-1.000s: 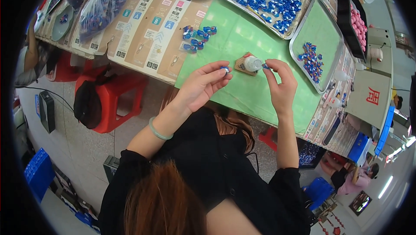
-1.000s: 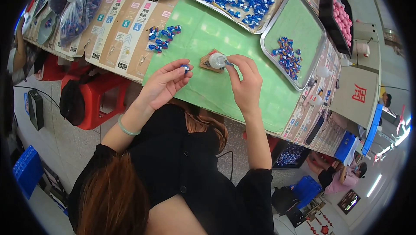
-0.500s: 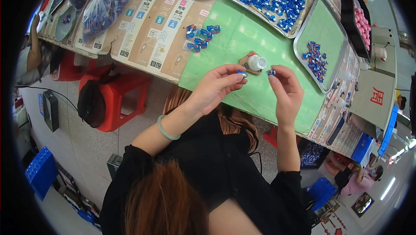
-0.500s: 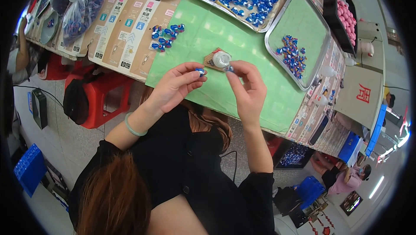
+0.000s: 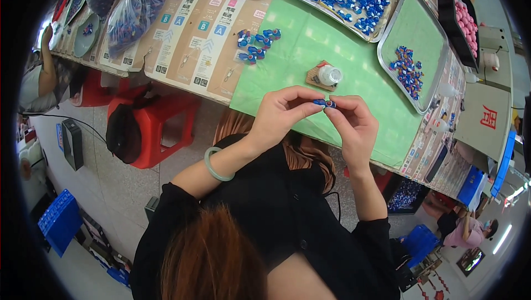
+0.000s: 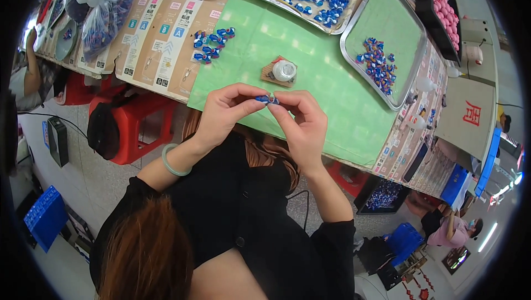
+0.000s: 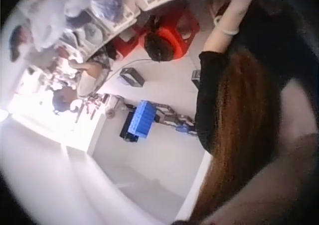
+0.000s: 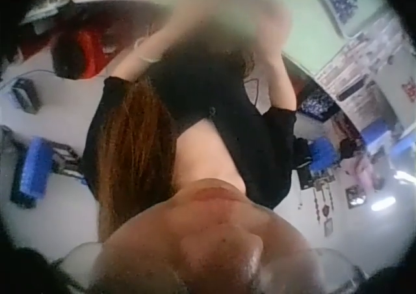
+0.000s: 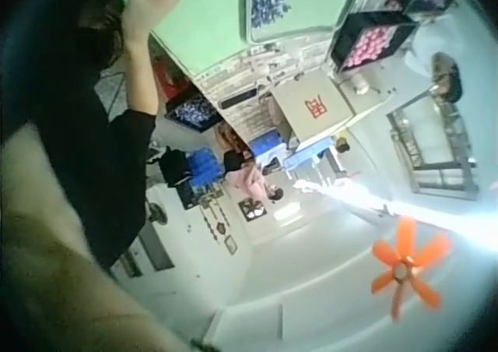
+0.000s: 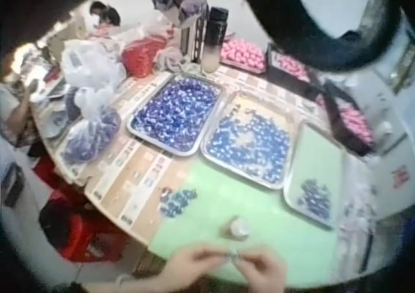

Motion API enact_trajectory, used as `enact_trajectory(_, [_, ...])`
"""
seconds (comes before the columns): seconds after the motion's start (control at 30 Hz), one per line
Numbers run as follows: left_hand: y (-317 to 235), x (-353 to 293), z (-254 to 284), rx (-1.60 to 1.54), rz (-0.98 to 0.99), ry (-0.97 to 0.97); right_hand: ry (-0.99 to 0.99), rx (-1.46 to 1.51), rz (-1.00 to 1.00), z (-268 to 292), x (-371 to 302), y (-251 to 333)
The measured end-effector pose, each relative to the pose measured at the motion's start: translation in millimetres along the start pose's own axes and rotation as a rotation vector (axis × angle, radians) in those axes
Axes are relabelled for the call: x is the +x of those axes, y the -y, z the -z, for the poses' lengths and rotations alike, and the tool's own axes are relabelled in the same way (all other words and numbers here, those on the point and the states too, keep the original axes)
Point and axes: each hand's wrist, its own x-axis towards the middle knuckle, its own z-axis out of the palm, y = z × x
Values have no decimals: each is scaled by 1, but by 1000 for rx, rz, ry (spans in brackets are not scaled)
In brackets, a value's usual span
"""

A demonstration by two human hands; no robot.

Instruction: Assembling small blue plastic components at a workshop table.

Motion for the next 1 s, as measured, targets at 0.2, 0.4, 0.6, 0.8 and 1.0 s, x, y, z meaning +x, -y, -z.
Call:
enact_trajectory(0.2, [-6, -3, 3, 78, -13, 25, -35, -13, 53, -5, -7, -3])
enact_trajectory(0.4, [-9, -6, 6, 121, -2, 31, -61, -3, 67, -10, -12, -6])
enact_trajectory(0.6, [-9, -1, 27, 501, -99, -47, -45, -375, 191, -19, -1, -9])
enact_trajectory(0.8, [-16, 24, 62, 1288, -590, -365, -7, -359, 257, -8, -9, -17])
enact_trajectory(1.0, [-65, 111, 56, 1164, -756, -298, -117, -286, 182, 15, -22, -20])
